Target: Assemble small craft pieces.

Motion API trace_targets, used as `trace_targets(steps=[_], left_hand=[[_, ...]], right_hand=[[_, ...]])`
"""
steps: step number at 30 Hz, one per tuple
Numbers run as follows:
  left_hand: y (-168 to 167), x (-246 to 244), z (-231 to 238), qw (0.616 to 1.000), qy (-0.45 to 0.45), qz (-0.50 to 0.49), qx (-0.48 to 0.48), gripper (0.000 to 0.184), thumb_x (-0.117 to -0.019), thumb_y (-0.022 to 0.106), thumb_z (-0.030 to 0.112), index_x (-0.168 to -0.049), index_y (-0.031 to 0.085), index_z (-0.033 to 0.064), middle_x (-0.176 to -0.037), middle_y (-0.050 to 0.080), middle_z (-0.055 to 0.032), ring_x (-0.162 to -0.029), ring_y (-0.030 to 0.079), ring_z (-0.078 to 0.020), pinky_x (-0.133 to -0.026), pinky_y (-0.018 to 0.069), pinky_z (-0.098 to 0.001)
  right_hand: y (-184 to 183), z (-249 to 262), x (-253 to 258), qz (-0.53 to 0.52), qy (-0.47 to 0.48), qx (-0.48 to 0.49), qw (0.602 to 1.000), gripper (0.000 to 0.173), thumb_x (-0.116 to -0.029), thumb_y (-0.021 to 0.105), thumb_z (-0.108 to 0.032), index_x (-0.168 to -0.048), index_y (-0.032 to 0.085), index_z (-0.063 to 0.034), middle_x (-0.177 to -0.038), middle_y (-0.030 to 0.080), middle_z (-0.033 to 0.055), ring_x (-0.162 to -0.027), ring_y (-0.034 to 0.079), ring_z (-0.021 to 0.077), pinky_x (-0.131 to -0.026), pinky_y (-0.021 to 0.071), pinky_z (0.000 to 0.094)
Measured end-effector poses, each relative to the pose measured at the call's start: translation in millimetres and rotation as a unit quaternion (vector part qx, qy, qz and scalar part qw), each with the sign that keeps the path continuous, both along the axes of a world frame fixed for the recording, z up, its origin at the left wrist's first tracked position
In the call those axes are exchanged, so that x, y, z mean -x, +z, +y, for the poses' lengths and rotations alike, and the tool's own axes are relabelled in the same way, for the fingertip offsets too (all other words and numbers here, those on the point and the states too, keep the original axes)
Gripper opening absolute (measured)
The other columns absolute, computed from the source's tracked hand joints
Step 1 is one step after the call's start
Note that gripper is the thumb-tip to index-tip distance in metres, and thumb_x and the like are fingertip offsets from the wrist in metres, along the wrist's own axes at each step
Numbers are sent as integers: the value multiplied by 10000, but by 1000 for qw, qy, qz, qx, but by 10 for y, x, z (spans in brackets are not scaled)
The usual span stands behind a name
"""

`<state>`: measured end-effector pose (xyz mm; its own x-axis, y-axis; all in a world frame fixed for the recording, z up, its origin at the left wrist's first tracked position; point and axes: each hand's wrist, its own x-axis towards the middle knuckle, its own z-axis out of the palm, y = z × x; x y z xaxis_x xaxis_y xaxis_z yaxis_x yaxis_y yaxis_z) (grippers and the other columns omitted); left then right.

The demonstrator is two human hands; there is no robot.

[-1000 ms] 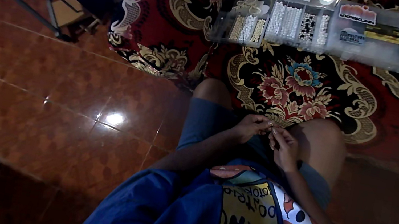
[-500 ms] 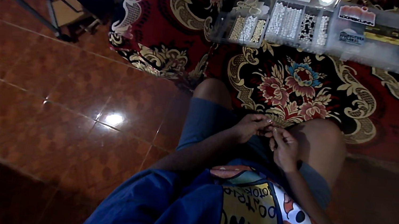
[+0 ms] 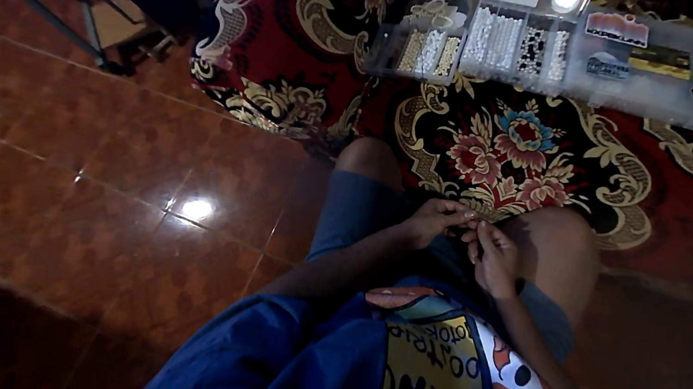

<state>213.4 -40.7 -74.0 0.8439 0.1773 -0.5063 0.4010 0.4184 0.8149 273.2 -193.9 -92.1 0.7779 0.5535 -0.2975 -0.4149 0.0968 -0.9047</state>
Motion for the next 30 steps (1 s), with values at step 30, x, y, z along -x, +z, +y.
trace_targets(steps=[30], left_hand=[[66,-9,-21,998,11,-22,-59,215,-1045,556,142,-1134,653,-27,-1030,664,-58,-887,627,-89,-800,537,-280]], right_hand=[[26,-23,15,-41,30,-7,999,132,-1001,565,-4,-980,691,28,-670,685,-5,-457,531,11,-434,443,154]])
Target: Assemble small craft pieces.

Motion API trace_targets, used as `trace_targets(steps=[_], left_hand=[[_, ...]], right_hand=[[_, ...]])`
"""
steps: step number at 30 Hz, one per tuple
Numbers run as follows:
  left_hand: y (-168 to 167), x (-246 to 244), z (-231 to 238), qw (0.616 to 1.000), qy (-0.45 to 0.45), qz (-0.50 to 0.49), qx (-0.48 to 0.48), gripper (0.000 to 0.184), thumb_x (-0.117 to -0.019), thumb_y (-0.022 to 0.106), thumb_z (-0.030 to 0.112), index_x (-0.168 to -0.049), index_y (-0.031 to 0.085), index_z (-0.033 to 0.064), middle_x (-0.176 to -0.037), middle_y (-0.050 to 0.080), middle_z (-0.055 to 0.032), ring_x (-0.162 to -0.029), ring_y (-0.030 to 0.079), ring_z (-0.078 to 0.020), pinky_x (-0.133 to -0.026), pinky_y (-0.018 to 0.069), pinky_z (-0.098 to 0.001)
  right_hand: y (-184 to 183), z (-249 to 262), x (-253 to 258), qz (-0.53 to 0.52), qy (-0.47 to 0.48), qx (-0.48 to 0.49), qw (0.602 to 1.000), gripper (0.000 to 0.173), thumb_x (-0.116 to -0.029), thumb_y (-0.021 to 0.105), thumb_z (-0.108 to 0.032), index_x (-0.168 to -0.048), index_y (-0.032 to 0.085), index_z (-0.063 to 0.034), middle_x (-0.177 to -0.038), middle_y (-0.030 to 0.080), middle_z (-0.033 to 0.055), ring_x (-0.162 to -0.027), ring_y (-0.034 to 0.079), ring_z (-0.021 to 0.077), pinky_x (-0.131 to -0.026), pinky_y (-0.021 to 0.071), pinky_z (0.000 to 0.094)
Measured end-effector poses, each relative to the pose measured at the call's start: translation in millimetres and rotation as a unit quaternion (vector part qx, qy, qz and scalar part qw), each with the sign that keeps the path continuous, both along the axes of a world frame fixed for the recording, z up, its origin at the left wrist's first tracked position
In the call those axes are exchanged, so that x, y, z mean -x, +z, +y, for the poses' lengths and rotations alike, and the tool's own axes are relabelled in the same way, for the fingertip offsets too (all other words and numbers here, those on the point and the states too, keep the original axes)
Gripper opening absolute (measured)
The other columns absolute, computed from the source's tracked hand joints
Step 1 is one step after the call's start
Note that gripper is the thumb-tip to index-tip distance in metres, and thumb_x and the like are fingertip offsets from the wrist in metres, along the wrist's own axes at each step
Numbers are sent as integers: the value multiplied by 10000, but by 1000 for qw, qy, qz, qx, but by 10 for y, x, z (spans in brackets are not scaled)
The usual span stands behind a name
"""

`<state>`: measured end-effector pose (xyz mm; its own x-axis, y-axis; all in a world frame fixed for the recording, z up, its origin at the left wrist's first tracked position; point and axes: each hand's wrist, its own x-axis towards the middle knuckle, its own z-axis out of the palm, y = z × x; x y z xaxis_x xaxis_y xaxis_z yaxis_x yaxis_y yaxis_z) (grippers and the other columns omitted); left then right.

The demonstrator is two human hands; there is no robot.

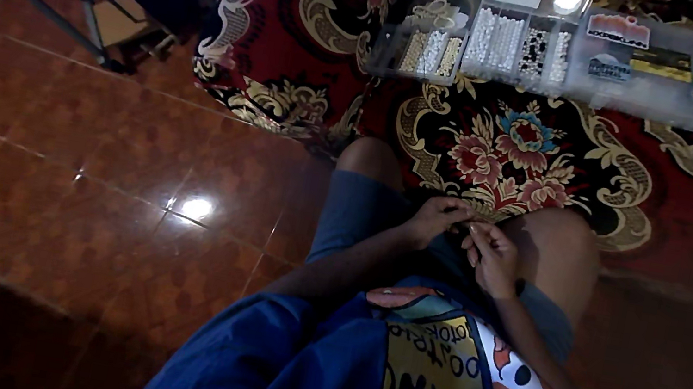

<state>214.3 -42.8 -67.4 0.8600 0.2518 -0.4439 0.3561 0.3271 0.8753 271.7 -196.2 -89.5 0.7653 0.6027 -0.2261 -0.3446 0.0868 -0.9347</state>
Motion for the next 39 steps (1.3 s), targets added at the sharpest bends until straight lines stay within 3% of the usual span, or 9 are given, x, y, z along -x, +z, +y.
trace_targets(steps=[4,7,11,20,39], left_hand=[[4,-11,21,995,38,42,81,266,-1073,514,172,-1217,614,-28,-1065,666,-74,-915,640,-114,-831,542,-304],[-76,18,8,985,3,53,162,269,-1088,490,229,-1208,613,23,-1047,683,-29,-936,665,-104,-873,555,-310],[-49,30,-16,974,-12,55,218,277,-1105,442,242,-1165,619,38,-976,702,-17,-891,688,-106,-847,572,-305],[-41,25,-6,967,-5,64,245,258,-1099,458,235,-1138,638,54,-955,707,-13,-863,692,-105,-820,577,-294],[-62,11,-14,982,-9,52,183,220,-1085,494,172,-1157,638,22,-986,703,-32,-872,692,-116,-838,579,-308]], right_hand=[[-8,-14,-6,-12,14,1,1000,154,-1008,543,-9,-1016,692,29,-657,677,-21,-451,521,2,-427,437,152],[-8,-13,3,-7,8,-7,1000,152,-1007,542,-4,-1010,690,30,-650,679,-20,-451,526,3,-427,439,153],[-29,-19,5,-27,7,-9,1000,143,-1002,554,-8,-992,692,27,-662,679,-22,-460,534,5,-432,448,154],[-2,-22,18,-69,11,19,997,153,-999,548,-20,-973,694,15,-661,670,-47,-472,535,-2,-446,455,156],[-37,-19,1,-42,1,-11,999,148,-980,565,4,-920,700,-4,-652,679,-30,-466,540,0,-440,448,147]])
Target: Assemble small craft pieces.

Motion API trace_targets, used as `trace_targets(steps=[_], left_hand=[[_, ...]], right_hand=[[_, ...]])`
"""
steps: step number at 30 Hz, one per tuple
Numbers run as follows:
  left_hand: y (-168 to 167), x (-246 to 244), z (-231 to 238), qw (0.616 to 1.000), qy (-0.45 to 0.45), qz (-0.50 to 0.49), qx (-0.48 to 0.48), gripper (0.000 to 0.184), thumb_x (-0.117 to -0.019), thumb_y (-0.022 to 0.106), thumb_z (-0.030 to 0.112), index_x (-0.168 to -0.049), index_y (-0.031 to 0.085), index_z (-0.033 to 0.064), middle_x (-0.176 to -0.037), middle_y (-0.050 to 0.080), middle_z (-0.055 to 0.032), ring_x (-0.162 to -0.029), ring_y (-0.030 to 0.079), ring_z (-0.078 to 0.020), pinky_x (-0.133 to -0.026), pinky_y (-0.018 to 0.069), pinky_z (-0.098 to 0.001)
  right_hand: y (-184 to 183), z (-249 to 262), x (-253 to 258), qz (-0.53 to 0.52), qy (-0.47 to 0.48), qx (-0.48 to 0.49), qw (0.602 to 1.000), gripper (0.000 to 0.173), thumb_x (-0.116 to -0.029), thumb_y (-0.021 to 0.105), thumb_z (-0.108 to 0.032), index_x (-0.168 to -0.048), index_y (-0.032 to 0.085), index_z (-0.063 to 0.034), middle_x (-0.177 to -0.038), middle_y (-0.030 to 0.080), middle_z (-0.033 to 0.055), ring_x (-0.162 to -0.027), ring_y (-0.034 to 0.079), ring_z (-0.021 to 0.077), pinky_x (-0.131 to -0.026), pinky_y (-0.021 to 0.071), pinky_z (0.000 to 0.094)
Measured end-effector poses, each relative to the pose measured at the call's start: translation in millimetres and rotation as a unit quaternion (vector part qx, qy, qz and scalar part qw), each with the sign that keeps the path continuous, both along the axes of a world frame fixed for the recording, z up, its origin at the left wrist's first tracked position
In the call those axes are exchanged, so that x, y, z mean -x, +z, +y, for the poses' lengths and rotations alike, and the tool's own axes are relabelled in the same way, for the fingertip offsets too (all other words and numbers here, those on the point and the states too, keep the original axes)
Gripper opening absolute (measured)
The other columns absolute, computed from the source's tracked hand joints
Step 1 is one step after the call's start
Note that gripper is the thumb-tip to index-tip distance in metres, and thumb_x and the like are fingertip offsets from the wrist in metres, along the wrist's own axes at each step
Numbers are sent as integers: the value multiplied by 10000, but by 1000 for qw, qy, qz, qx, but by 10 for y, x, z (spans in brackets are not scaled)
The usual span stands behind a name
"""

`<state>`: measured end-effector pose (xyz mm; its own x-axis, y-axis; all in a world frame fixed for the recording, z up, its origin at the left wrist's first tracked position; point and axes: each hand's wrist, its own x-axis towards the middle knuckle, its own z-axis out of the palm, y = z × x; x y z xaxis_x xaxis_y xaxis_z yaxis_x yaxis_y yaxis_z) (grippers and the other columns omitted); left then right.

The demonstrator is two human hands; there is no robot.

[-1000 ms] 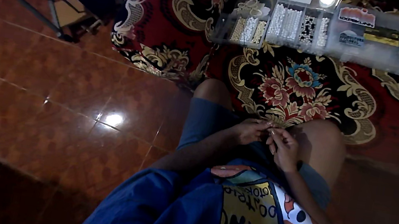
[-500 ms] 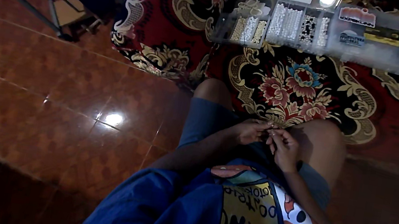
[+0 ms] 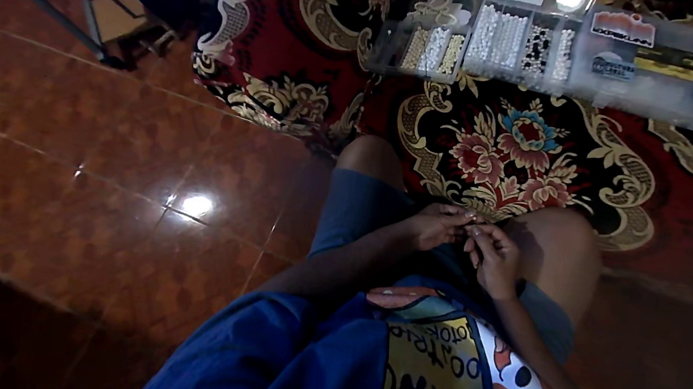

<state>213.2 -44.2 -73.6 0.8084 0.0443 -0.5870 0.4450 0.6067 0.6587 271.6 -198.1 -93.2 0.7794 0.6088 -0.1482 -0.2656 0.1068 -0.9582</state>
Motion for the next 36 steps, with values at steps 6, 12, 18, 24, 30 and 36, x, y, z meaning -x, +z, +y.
trace_targets(steps=[6,12,18,24,30,36], left_hand=[[1,-3,1,1000,3,2,0,215,-1084,492,156,-1162,637,18,-987,706,-30,-872,695,-113,-837,581,-304],[31,-8,-1,1000,3,8,-4,216,-1082,498,156,-1182,626,14,-989,696,-30,-869,690,-106,-836,580,-295],[19,-8,-4,1000,6,5,-7,207,-1079,504,152,-1160,643,22,-979,701,-26,-863,690,-103,-837,579,-294],[7,-9,-1,1000,4,4,-10,206,-1077,510,153,-1154,648,22,-980,702,-23,-867,689,-100,-834,577,-289],[-7,-10,0,1000,-1,4,-18,200,-1073,519,154,-1155,644,21,-978,697,-24,-871,684,-100,-842,572,-292],[-38,-18,11,999,-8,-4,-34,196,-1064,537,146,-1149,652,12,-985,703,-28,-872,685,-99,-838,571,-291]], right_hand=[[-7,1,-1,-7,-2,-4,1000,144,-978,568,9,-924,701,-3,-653,677,-30,-464,534,-2,-437,442,146],[-10,-6,1,-14,-3,-5,1000,137,-985,571,-5,-941,700,-7,-662,676,-38,-476,536,-6,-440,440,144],[-5,-8,5,-16,-3,7,1000,146,-989,558,-10,-954,699,3,-659,672,-41,-477,530,-8,-444,434,145],[-7,2,-2,-12,-3,13,1000,150,-988,557,-7,-945,701,1,-650,666,-40,-471,527,-5,-440,430,143],[-8,3,-5,-6,-10,6,1000,144,-980,566,4,-936,702,3,-649,669,-37,-469,531,-4,-435,432,145],[-13,13,-4,0,-18,13,1000,147,-986,563,-1,-927,698,3,-634,660,-33,-461,521,-1,-432,425,145]])
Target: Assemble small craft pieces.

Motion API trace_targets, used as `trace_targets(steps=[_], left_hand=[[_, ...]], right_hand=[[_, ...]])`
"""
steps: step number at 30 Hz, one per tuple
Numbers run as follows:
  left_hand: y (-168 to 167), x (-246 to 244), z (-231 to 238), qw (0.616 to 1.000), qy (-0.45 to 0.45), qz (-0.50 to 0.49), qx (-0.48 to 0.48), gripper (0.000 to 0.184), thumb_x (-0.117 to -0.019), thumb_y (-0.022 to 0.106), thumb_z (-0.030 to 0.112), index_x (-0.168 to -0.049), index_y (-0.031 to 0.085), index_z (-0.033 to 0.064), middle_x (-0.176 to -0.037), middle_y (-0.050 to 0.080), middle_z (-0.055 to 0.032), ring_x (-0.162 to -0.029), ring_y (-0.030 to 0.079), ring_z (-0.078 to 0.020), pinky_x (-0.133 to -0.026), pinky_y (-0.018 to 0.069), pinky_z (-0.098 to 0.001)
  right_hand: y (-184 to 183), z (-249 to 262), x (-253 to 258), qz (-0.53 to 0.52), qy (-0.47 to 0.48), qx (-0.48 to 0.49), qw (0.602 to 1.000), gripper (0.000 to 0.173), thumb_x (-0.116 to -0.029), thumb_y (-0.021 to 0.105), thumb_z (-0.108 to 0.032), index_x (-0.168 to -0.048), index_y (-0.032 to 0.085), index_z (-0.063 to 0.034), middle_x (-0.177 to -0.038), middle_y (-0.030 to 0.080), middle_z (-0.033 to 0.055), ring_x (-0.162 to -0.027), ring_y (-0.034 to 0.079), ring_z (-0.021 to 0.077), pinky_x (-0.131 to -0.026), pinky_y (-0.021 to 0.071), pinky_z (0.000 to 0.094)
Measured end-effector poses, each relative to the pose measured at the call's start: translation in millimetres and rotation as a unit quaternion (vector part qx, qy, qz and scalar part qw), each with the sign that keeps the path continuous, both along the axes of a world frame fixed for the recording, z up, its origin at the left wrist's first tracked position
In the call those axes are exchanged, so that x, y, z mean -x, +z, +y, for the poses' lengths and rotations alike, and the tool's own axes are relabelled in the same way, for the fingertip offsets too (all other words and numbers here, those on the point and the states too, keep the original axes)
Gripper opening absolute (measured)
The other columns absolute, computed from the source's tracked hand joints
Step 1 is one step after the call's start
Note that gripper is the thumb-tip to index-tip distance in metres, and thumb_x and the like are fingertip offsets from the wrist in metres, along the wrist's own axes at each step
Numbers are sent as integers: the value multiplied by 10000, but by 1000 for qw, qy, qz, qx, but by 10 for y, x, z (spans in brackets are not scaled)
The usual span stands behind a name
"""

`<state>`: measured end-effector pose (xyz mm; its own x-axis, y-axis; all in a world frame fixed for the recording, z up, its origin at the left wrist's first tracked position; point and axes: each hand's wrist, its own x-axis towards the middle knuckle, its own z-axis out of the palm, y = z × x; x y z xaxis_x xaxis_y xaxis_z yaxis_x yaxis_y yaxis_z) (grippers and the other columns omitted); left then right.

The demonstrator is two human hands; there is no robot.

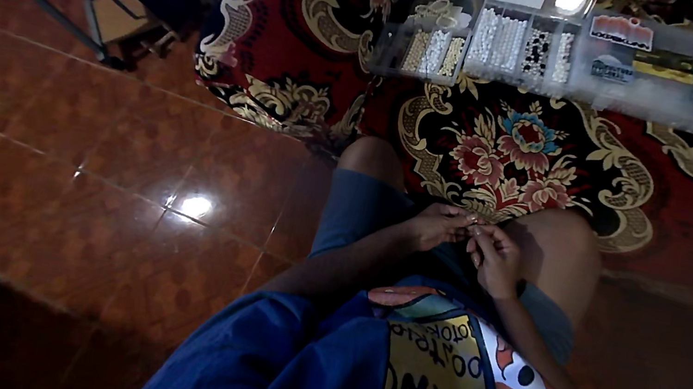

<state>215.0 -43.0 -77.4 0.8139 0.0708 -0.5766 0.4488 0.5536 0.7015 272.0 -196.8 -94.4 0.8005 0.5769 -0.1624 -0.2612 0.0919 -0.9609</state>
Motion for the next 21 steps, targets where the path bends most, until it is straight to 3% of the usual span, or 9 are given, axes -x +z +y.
trace_targets(steps=[13,21], left_hand=[[52,9,8,998,4,-39,-47,175,-1037,568,88,-1128,671,-21,-982,710,-40,-881,680,-95,-856,568,-296],[73,7,3,988,-1,-68,-140,189,-1026,577,85,-1092,704,-38,-950,710,-45,-842,666,-78,-821,566,-282]], right_hand=[[40,13,0,-18,0,74,997,159,-1023,565,-27,-958,695,38,-742,728,6,-456,527,5,-434,445,160],[29,13,-11,-25,12,95,995,174,-1033,557,-58,-1003,695,44,-775,734,6,-467,531,2,-442,456,168]])
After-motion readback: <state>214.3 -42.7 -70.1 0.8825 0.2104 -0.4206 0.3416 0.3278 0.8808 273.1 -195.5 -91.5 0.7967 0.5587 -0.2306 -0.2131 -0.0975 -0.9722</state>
